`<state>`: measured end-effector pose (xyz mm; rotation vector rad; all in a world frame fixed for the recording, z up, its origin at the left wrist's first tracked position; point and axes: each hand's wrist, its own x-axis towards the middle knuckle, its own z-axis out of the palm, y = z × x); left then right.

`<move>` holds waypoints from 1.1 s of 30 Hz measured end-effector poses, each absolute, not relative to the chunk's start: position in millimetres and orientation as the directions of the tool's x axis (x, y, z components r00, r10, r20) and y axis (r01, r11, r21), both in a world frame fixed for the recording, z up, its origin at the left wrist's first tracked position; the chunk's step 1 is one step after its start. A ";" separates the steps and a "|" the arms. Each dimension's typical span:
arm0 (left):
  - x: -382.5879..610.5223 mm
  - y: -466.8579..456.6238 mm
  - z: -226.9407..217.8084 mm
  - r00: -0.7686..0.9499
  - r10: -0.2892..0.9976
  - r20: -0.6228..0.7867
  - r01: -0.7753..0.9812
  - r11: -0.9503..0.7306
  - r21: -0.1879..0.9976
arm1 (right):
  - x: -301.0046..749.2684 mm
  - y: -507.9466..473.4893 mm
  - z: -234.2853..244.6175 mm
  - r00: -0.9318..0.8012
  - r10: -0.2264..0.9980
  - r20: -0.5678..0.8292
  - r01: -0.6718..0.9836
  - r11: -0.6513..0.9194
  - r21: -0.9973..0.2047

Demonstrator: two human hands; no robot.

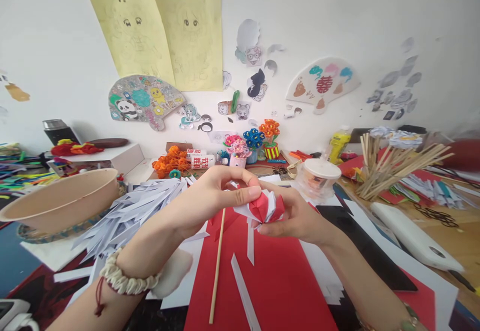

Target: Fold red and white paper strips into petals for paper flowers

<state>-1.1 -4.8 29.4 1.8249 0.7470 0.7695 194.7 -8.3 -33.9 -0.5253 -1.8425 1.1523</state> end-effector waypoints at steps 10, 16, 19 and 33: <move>-5.8 -4.7 32.4 0.488 0.596 0.638 0.224 -0.792 0.568 | 192.6 5.0 -45.9 -0.174 0.945 0.275 -0.353 0.201 -0.914; -1.4 -5.1 24.8 0.571 0.350 0.743 0.306 -0.930 0.203 | 191.0 4.8 -45.2 -0.398 0.859 0.323 -0.548 0.060 -0.835; -0.4 -2.8 21.2 0.626 0.327 0.708 0.306 -0.938 0.163 | 189.5 2.5 -44.0 -0.369 0.867 0.336 -0.533 0.098 -0.840; 0.6 -4.3 19.6 0.644 0.427 0.635 0.443 -0.885 0.146 | 198.7 1.4 -42.0 -0.377 0.855 0.357 -0.528 0.119 -0.841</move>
